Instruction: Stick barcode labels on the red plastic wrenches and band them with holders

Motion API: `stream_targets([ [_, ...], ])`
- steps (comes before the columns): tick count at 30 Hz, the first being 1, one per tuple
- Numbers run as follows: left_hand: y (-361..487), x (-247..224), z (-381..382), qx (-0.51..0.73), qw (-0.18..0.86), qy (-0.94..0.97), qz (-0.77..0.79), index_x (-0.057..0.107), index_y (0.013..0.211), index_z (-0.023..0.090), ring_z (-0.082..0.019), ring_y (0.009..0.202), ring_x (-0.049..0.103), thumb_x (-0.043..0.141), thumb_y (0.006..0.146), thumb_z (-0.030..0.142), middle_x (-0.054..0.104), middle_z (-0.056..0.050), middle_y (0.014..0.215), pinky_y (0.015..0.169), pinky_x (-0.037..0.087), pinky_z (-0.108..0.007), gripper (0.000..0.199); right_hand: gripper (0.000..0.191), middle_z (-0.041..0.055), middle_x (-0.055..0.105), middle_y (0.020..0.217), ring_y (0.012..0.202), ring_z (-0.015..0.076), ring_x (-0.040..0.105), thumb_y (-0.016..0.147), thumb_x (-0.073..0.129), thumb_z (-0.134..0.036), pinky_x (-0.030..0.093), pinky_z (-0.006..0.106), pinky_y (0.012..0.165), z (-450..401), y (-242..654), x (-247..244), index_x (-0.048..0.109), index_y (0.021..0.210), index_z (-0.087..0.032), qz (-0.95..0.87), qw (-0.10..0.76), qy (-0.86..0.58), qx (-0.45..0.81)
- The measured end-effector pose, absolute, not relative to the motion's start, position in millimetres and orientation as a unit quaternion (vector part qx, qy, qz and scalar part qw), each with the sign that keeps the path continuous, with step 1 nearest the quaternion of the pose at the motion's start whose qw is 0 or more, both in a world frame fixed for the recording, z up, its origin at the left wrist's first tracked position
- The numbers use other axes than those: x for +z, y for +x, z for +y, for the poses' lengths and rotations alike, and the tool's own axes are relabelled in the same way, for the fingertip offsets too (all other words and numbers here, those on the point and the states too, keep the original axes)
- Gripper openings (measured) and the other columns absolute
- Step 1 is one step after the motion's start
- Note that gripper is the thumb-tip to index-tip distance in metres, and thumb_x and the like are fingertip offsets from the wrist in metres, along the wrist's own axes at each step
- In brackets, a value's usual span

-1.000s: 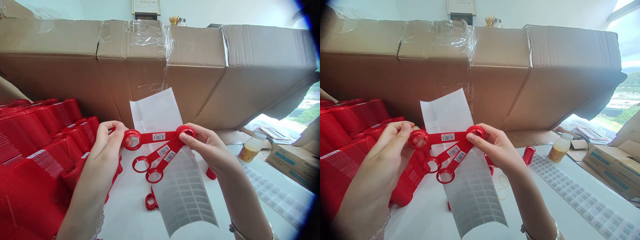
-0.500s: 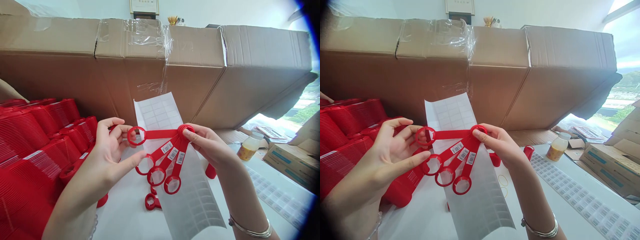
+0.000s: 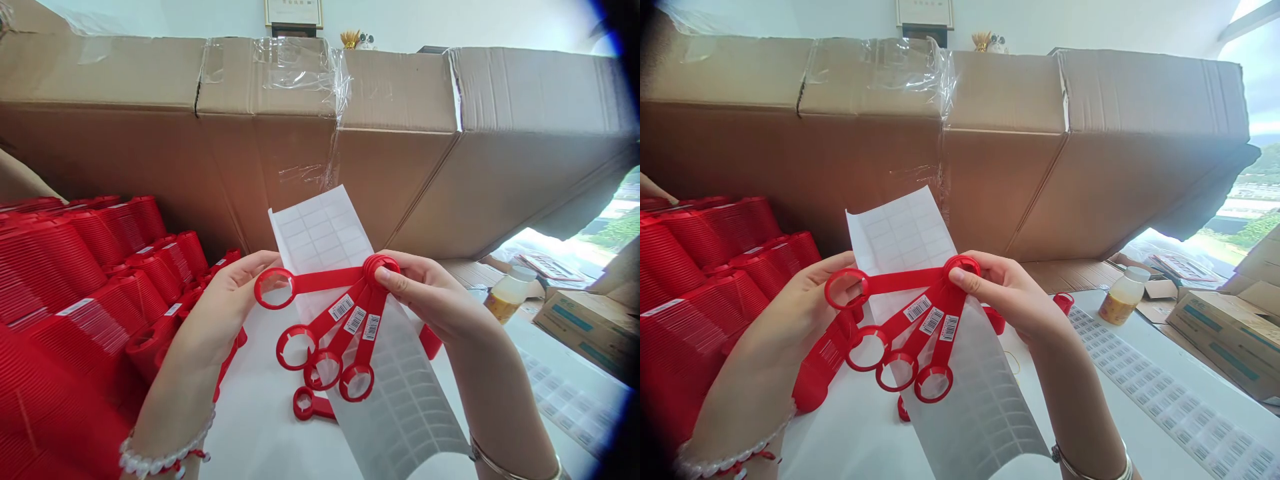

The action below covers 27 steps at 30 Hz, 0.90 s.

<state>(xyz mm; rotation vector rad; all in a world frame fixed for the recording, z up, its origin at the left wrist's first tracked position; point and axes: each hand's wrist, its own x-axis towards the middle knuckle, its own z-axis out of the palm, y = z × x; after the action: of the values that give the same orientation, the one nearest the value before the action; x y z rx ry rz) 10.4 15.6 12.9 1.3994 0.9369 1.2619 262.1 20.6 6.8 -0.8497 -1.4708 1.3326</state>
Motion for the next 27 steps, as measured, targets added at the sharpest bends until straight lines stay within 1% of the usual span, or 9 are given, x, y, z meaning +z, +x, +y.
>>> stream_targets([
  [3, 8.9, 12.1, 16.4, 0.539, 0.399, 0.576, 0.468, 0.075, 0.103, 0.026, -0.026, 0.088, 0.074, 0.077, 0.082, 0.044, 0.079, -0.004, 0.099, 0.071, 0.06, -0.034, 0.027, 0.031, 0.0061, 0.078, 0.095, 0.084, 0.0237, 0.073, 0.08, 0.084, -0.046, 0.06, 0.031, 0.069, 21.5, 263.6, 6.6, 0.075, 0.1, -0.023, -0.601, 0.471, -0.349, 0.544],
  [6, 6.3, 12.4, 18.0, 0.586, 0.257, 0.562, 0.524, 0.076, 0.091, 0.028, -0.024, 0.095, 0.072, 0.072, 0.087, 0.047, 0.078, -0.001, 0.095, 0.08, 0.056, -0.032, 0.02, 0.027, 0.0047, 0.078, 0.095, 0.085, 0.0219, 0.073, 0.082, 0.083, -0.044, 0.06, 0.028, 0.072, 21.7, 263.9, 7.0, 0.075, 0.099, -0.024, -0.602, 0.475, -0.355, 0.534],
  [8, 4.8, 12.0, 19.4, 0.6, 0.216, 0.557, 0.531, 0.078, 0.09, 0.029, -0.023, 0.1, 0.072, 0.069, 0.089, 0.047, 0.079, 0.001, 0.096, 0.085, 0.054, -0.032, 0.019, 0.026, 0.0046, 0.077, 0.094, 0.085, 0.0217, 0.073, 0.083, 0.082, -0.044, 0.06, 0.028, 0.073, 21.2, 263.3, 7.4, 0.074, 0.097, -0.023, -0.604, 0.474, -0.357, 0.532],
  [10, 4.0, 10.7, 21.3, 0.589, 0.259, 0.564, 0.518, 0.079, 0.096, 0.032, -0.023, 0.1, 0.072, 0.067, 0.091, 0.047, 0.079, 0.002, 0.099, 0.083, 0.056, -0.031, 0.02, 0.026, 0.0051, 0.077, 0.094, 0.085, 0.0227, 0.073, 0.083, 0.082, -0.044, 0.06, 0.03, 0.073, 20.4, 262.4, 7.9, 0.073, 0.094, -0.023, -0.605, 0.47, -0.356, 0.535],
  [14, 4.0, 9.5, 24.4, 0.543, 0.423, 0.577, 0.441, 0.079, 0.105, 0.031, -0.025, 0.095, 0.075, 0.065, 0.093, 0.043, 0.079, -0.001, 0.1, 0.074, 0.061, -0.031, 0.022, 0.026, 0.0057, 0.076, 0.094, 0.087, 0.0238, 0.073, 0.081, 0.083, -0.043, 0.06, 0.031, 0.074, 18.7, 261.1, 8.9, 0.073, 0.093, -0.022, -0.604, 0.469, -0.353, 0.539],
  [18, 4.7, 13.6, 20.7, 0.517, 0.495, 0.577, 0.393, 0.081, 0.096, 0.027, -0.027, 0.094, 0.075, 0.072, 0.087, 0.037, 0.08, -0.004, 0.096, 0.07, 0.061, -0.031, 0.017, 0.027, 0.0049, 0.076, 0.092, 0.085, 0.0207, 0.072, 0.084, 0.081, -0.046, 0.059, 0.028, 0.074, 19.4, 259.8, 8.3, 0.073, 0.092, -0.022, -0.615, 0.461, -0.345, 0.538],
  [21, 6.5, 16.8, 15.9, 0.498, 0.53, 0.585, 0.36, 0.079, 0.099, 0.025, -0.03, 0.096, 0.074, 0.077, 0.078, 0.033, 0.079, -0.006, 0.1, 0.075, 0.062, -0.036, 0.022, 0.028, 0.0045, 0.075, 0.09, 0.082, 0.0184, 0.071, 0.086, 0.079, -0.048, 0.058, 0.024, 0.069, 20.5, 259.1, 6.5, 0.072, 0.091, -0.021, -0.622, 0.454, -0.352, 0.532],
  [23, 8.0, 17.5, 13.8, 0.502, 0.532, 0.579, 0.359, 0.078, 0.103, 0.025, -0.031, 0.094, 0.075, 0.078, 0.077, 0.033, 0.079, -0.007, 0.101, 0.075, 0.063, -0.04, 0.027, 0.029, 0.0041, 0.074, 0.089, 0.081, 0.0182, 0.071, 0.086, 0.079, -0.049, 0.057, 0.023, 0.066, 20.8, 259.2, 5.4, 0.072, 0.092, -0.021, -0.62, 0.457, -0.356, 0.53],
  [27, 10.2, 15.7, 12.7, 0.519, 0.519, 0.552, 0.396, 0.075, 0.104, 0.025, -0.025, 0.076, 0.075, 0.079, 0.078, 0.033, 0.078, -0.005, 0.091, 0.065, 0.061, -0.035, 0.027, 0.028, 0.0043, 0.075, 0.09, 0.083, 0.0183, 0.071, 0.086, 0.079, -0.048, 0.058, 0.024, 0.069, 20.3, 259.8, 5.0, 0.072, 0.091, -0.021, -0.62, 0.462, -0.347, 0.532],
])
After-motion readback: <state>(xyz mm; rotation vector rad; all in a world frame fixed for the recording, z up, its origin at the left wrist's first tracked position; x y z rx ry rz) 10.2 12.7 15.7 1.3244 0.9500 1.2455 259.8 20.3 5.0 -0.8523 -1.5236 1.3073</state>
